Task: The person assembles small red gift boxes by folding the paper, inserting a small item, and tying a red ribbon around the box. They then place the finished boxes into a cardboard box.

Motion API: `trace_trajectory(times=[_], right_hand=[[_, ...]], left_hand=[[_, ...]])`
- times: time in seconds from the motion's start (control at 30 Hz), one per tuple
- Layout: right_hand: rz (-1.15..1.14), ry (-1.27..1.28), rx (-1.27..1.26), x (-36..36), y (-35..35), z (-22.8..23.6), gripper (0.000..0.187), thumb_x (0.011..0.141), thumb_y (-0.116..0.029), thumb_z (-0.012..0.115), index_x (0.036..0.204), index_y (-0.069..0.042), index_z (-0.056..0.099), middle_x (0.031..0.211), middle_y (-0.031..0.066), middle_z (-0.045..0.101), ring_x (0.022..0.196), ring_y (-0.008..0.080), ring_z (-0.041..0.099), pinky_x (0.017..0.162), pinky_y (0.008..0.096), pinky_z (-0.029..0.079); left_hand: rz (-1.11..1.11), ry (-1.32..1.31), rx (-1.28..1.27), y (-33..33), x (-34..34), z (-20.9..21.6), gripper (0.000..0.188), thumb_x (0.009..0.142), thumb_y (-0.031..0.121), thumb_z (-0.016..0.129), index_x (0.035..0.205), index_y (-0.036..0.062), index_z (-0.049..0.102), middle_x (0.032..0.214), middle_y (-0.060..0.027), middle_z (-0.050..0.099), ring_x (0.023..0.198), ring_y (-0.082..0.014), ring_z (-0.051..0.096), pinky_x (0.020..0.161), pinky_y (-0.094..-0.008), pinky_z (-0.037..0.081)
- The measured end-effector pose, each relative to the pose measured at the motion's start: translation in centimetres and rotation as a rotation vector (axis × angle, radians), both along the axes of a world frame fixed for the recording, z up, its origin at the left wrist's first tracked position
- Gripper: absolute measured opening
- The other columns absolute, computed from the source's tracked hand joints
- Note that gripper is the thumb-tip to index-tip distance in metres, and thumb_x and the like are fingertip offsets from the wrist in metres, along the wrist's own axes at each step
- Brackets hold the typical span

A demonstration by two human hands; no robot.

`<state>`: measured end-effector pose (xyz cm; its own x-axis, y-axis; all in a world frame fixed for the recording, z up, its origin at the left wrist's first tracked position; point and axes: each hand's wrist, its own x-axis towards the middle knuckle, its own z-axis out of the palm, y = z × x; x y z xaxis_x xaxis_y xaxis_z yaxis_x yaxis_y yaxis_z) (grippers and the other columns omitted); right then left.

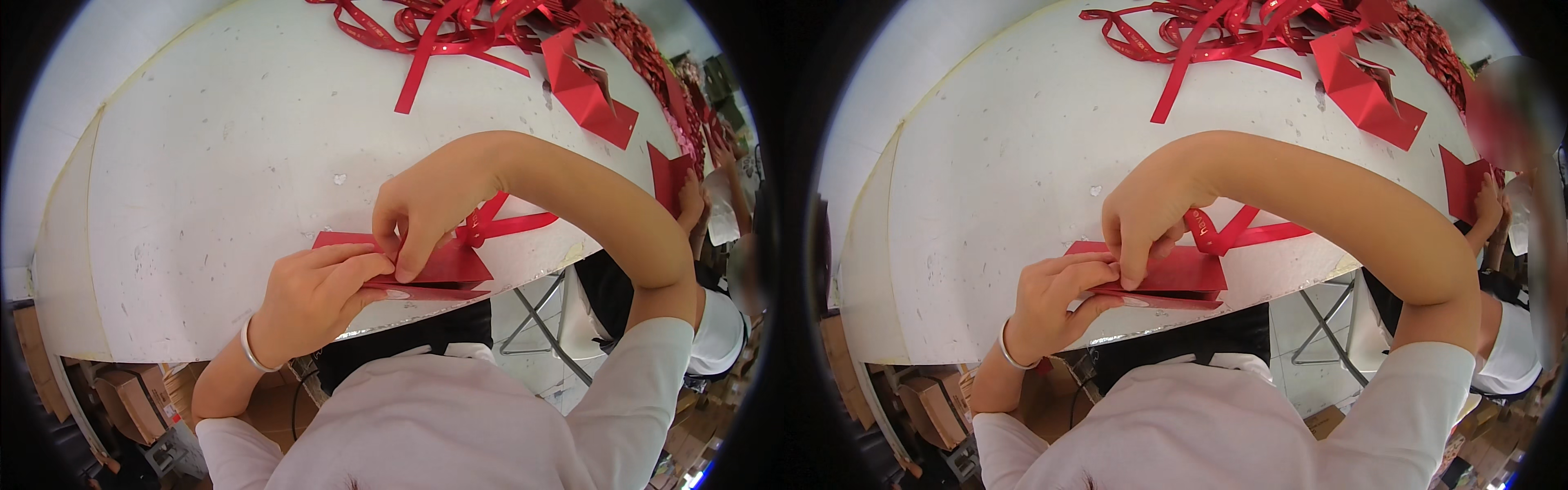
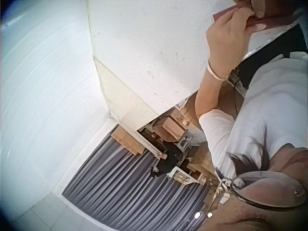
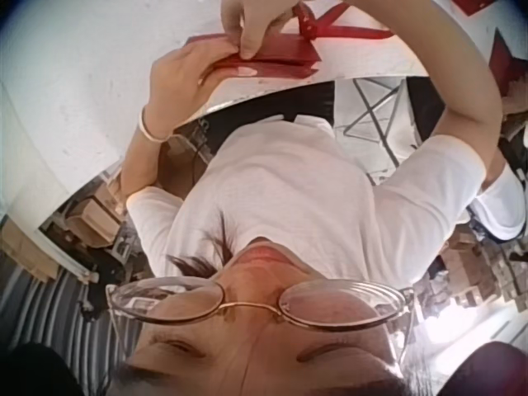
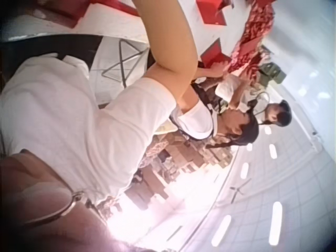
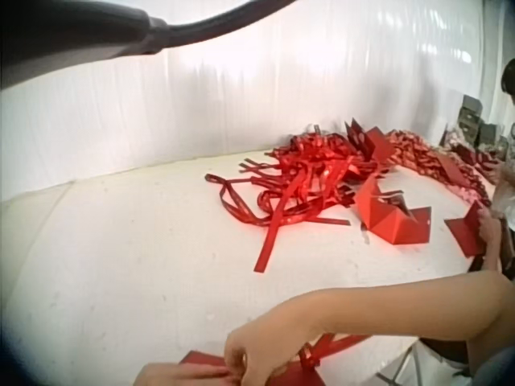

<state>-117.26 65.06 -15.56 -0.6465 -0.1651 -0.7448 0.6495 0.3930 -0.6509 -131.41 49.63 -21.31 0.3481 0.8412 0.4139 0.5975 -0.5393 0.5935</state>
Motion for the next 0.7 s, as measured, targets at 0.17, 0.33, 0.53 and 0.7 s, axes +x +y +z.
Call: trace_trajectory(times=[0.17, 0.33, 0.53, 0.7], right_hand=[[-0.159, 0.059, -0.068, 1.2, 0.6, -1.2, 0.016, 0.08, -0.02, 0.063, 0.082, -0.004, 0.063, 0.063, -0.0023, 0.054, 0.052, 0.0085, 0.044, 0.048, 0.0248, 0.033], [-0.166, 0.097, -0.109, 1.1, 0.7, -1.4, 0.013, 0.08, -0.015, 0.065, 0.083, -0.002, 0.063, 0.064, -0.0017, 0.056, 0.053, 0.0079, 0.045, 0.048, 0.0238, 0.034], [-0.173, 0.17, -0.103, 0.9, 0.9, -1.1, 0.016, 0.075, -0.017, 0.067, 0.077, -0.002, 0.063, 0.063, 0.0033, 0.057, 0.054, 0.0118, 0.049, 0.051, 0.0246, 0.037], [-0.088, 0.209, -0.034, 0.6, 0.9, -0.7, 0.013, 0.079, -0.011, 0.064, 0.082, 0.001, 0.065, 0.068, 0.003, 0.061, 0.055, 0.0104, 0.054, 0.051, 0.0233, 0.043]], left_hand=[[0.041, 0.027, -0.137, 0.2, 0.2, 1.4, 0.036, 0.063, 0.014, 0.08, 0.091, 0.0043, 0.059, 0.094, -0.0111, 0.067, 0.08, -0.0268, 0.065, 0.065, -0.0312, 0.052], [0.068, 0.064, -0.114, 0.1, 0.4, 1.5, 0.039, 0.062, 0.016, 0.078, 0.096, 0.008, 0.059, 0.091, -0.0048, 0.065, 0.084, -0.0228, 0.061, 0.07, -0.0339, 0.048], [0.083, 0.066, -0.158, 0.3, 0.4, 2.0, 0.038, 0.061, 0.016, 0.078, 0.093, 0.009, 0.059, 0.091, -0.0035, 0.065, 0.086, -0.0225, 0.06, 0.076, -0.035, 0.045], [0.053, 0.058, -0.146, 0.1, 0.3, 1.9, 0.037, 0.061, 0.015, 0.078, 0.092, 0.0091, 0.059, 0.089, -0.0032, 0.064, 0.084, -0.0227, 0.06, 0.075, -0.0345, 0.045]])
